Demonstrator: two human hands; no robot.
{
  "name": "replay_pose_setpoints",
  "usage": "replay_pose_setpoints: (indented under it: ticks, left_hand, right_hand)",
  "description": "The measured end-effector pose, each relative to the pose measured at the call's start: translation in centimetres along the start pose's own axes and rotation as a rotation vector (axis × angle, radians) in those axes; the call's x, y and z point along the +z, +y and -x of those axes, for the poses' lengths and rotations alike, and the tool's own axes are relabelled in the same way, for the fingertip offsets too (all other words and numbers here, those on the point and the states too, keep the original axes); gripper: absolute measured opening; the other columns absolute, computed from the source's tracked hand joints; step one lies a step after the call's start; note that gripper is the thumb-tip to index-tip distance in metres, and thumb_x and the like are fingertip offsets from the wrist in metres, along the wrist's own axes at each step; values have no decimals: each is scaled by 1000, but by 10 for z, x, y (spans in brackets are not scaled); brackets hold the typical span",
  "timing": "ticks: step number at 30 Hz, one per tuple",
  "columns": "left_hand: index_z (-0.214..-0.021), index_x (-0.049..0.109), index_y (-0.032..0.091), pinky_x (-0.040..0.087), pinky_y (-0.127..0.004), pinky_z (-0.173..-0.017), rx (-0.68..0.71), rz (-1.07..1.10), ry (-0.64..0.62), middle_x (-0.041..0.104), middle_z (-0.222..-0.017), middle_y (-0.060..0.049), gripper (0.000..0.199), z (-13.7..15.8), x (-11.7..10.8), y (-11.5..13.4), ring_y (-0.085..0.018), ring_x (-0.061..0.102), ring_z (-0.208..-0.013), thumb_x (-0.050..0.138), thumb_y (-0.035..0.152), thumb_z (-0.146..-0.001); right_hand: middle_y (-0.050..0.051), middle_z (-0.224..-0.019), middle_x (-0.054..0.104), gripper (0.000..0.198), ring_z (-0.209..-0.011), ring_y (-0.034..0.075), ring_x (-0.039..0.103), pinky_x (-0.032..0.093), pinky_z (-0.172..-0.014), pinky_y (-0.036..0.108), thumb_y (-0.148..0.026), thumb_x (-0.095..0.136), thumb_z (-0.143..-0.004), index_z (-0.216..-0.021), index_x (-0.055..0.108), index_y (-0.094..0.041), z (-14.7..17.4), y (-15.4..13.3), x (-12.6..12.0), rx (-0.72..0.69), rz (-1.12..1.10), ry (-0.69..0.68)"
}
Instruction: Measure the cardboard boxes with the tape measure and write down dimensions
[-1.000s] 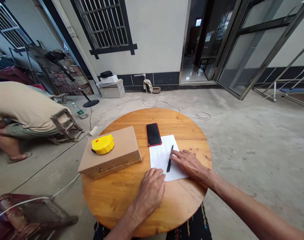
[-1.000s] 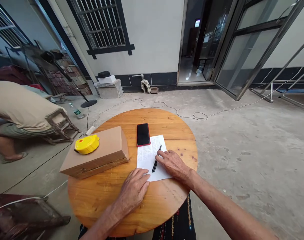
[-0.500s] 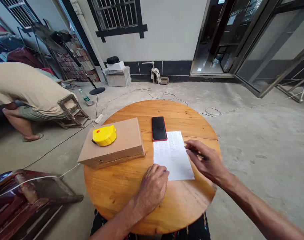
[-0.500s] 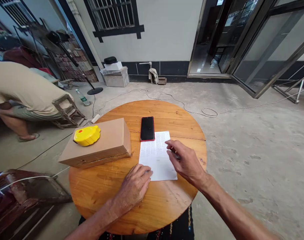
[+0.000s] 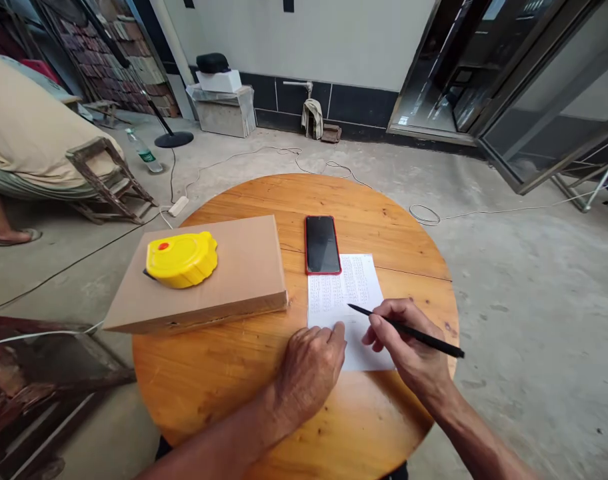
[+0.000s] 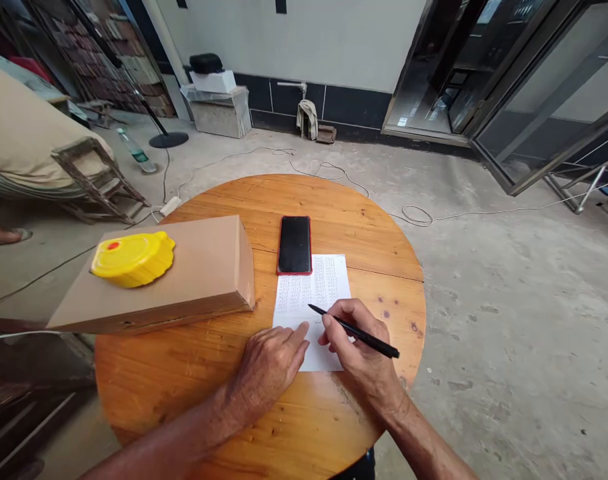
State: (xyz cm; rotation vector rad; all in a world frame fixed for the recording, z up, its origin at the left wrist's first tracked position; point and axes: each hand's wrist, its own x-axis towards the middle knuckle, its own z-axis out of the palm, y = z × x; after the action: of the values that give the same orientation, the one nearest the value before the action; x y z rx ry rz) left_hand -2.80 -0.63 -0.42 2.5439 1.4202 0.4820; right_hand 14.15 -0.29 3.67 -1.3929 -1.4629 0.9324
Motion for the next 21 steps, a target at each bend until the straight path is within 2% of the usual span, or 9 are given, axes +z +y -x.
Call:
replay_pose_setpoints:
  ticks: [4,9,16,21]
  left_hand:
    - [-100,61,17,50,-33,-61,-5,1,9,66,-72,-3,14,-2,2,-2,-21,64,-67,51,14,-91]
    - [-108,61,16,50,-33,-60,-32,-16,24,66,-71,-1,19,-1,3,-1,-21,64,-66,54,17,-90]
    - [-115,61,14,51,-33,-61,-48,-2,42,68,-73,-2,29,-2,3,-1,-21,65,-66,62,18,-86]
    - [-114,62,14,51,-34,-61,-48,4,34,68,-73,-2,28,-2,4,-2,-21,65,-66,61,18,-86]
  right_hand:
    - [2,-73,67,20,-63,14,63,52,-59,27,-32,51,-94,-100,65,-18,-10,10,12,-41,86,-76]
    - [-1,-63,59,16,-55,12,54,44,-52,24,-27,52,-90,-80,61,-18,-16,27,25,-74,196,-11]
    - [0,-68,63,14,-60,13,56,45,-57,23,-23,54,-88,-79,62,-18,-16,32,31,-139,230,9]
    - [1,-72,67,15,-64,14,59,47,-62,24,-23,53,-88,-79,64,-18,-18,34,34,-138,252,4]
